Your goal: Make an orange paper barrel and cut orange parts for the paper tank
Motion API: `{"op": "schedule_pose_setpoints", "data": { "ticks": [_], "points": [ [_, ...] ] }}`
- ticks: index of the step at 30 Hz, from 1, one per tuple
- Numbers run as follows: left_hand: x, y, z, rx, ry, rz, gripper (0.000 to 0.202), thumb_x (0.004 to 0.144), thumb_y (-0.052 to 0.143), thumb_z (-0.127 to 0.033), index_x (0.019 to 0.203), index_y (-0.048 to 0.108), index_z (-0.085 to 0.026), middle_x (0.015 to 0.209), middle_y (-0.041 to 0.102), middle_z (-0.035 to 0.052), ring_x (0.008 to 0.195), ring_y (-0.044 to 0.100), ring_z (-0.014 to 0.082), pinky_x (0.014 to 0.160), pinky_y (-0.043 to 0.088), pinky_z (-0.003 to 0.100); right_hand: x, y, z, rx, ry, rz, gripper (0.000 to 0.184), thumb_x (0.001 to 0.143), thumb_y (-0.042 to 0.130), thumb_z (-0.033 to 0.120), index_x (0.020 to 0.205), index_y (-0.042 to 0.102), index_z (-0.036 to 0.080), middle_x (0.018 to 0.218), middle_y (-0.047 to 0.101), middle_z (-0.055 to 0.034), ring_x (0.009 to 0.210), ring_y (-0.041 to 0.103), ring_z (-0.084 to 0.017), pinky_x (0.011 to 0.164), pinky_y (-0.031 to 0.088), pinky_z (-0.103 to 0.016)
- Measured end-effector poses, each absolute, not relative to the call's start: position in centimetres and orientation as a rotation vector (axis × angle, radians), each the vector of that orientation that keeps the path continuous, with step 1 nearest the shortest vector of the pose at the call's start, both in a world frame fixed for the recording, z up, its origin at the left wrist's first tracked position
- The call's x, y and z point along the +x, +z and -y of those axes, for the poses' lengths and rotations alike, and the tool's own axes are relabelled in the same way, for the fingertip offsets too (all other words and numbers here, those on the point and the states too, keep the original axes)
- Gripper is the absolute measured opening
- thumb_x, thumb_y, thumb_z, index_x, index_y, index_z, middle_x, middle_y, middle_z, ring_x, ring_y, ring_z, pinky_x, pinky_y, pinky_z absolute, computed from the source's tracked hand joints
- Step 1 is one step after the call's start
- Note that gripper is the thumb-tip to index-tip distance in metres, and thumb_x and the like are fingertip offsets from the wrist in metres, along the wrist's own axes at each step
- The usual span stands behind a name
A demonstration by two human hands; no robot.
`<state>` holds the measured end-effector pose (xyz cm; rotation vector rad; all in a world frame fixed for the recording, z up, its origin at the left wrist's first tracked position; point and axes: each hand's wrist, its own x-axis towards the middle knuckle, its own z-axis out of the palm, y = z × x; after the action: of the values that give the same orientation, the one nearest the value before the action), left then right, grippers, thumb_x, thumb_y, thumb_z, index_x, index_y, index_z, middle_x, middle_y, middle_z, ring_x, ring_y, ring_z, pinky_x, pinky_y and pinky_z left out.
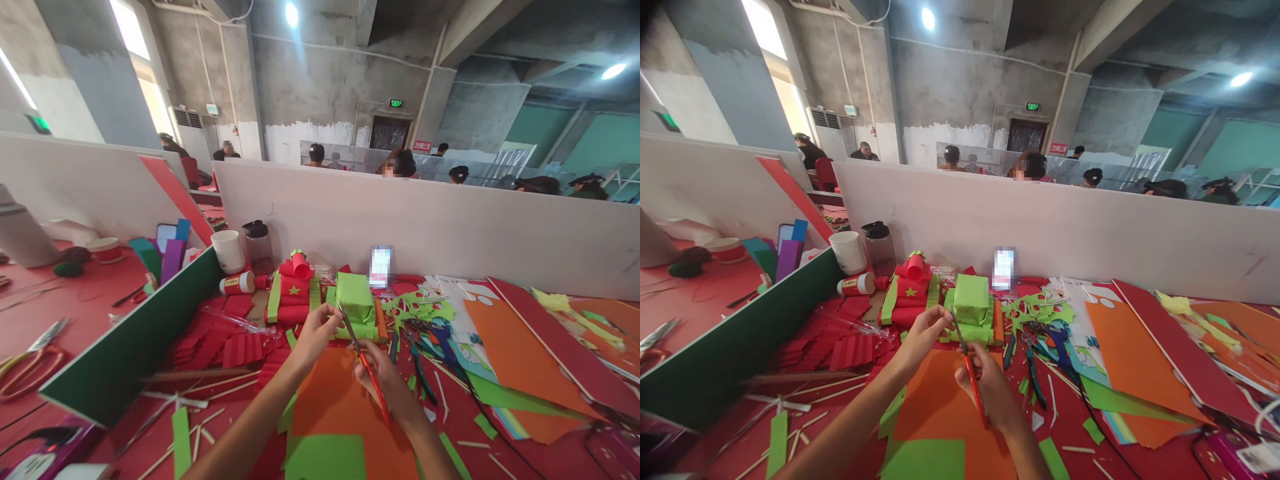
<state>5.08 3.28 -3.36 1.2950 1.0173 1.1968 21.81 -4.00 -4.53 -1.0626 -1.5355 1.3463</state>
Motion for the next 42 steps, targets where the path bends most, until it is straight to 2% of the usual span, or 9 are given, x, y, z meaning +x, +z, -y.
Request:
{"op": "schedule_pose_setpoints", "data": {
  "ticks": [8, 16, 42],
  "points": [
    [5.4, -3.1, -3.0, 1.292, 1.2, -0.983, 0.02, 0.079, 0.06, -0.036, 0.073, 0.054, -0.018, 0.069, 0.057, -0.0027, 0.067, 0.057, 0.0124, 0.062, 0.043, 0.022, 21.7, -4.4, 4.2, -1.061, 1.416, 1.458, 0.048, 0.086, 0.06, 0.057, 0.116, 0.054, 0.021, 0.076, 0.054, 0.0027, 0.046, 0.037, -0.007, 0.044, 0.03, -0.019],
    [5.4, -3.6, -3.0, 1.298, 1.186, -0.975, 0.014, 0.08, 0.058, -0.03, 0.076, 0.055, -0.017, 0.069, 0.056, -0.0024, 0.068, 0.057, 0.0124, 0.062, 0.044, 0.021, 21.6, -5.3, 3.9, -1.09, 1.408, 1.444, 0.051, 0.082, 0.06, 0.062, 0.115, 0.052, 0.023, 0.075, 0.052, 0.0043, 0.044, 0.037, -0.006, 0.042, 0.035, -0.019],
    [5.8, -3.2, -2.6, 1.223, 1.219, -0.968, 0.015, 0.077, 0.059, -0.03, 0.075, 0.053, -0.017, 0.072, 0.055, -0.0029, 0.065, 0.055, 0.0106, 0.06, 0.042, 0.02, 21.7, -6.7, 3.3, -1.124, 1.393, 1.46, 0.057, 0.081, 0.06, 0.065, 0.117, 0.051, 0.021, 0.074, 0.052, 0.004, 0.042, 0.036, -0.005, 0.038, 0.035, -0.018]
  ]
}}
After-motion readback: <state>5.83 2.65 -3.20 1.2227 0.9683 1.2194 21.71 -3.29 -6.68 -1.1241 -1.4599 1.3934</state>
